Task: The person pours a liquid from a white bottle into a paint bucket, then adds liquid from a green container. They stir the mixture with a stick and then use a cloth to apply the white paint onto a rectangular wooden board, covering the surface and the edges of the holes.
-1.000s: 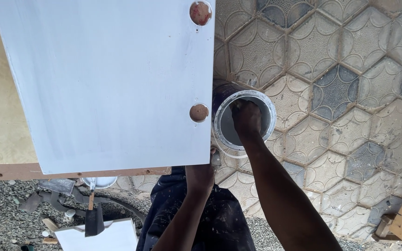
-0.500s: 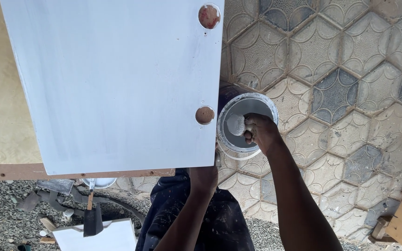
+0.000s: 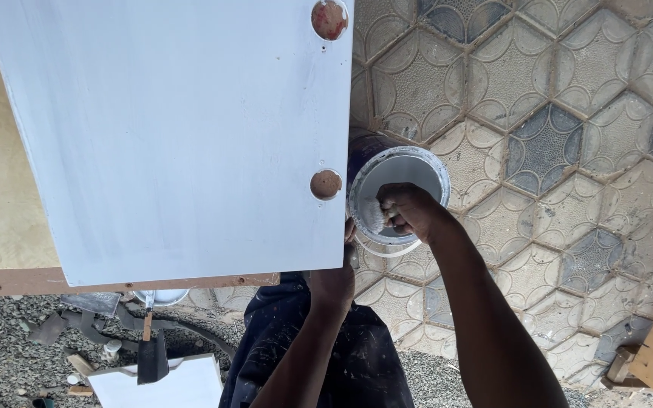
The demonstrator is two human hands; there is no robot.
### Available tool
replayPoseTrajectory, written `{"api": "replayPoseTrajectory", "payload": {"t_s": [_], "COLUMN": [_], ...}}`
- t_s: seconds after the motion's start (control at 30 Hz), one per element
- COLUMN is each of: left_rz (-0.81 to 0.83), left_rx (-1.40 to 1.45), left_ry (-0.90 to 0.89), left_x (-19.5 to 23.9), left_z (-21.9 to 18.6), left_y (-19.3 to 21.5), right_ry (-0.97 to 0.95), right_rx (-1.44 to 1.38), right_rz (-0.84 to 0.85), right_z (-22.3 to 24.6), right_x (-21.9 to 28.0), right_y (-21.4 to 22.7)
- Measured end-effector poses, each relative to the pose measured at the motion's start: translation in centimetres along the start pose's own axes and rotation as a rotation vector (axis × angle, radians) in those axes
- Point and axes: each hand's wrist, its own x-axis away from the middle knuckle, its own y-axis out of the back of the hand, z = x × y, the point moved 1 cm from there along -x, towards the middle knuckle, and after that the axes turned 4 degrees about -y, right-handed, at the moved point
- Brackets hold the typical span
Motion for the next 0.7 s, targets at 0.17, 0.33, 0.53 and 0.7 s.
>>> {"api": "replayPoseTrajectory", "payload": {"t_s": [0.17, 0.33, 0.53, 0.7], "left_rz": [0.002, -0.01, 0.055, 0.253], "left_rx": [-0.047, -0.093, -0.432, -0.689], "left_ry": [0.033, 0.053, 0.122, 0.149], "left_x": [0.4, 1.2, 3.8, 4.9], "left_z": [-0.8, -1.6, -8.1, -22.0], "left_y": [-0.2, -1.0, -2.1, -2.1], "right_ry": [-0.082, -0.003, 0.052, 0.224], "right_rx": [-0.09, 0.194, 0.009, -0.51], "right_rz": [0.004, -0.177, -0.025, 0.293], "right_z": [-1.3, 0.4, 1.2, -0.5], "right_x": [-1.7, 0.3, 4.4, 6.1], "right_y": [2.1, -1.3, -1.4, -0.8]}}
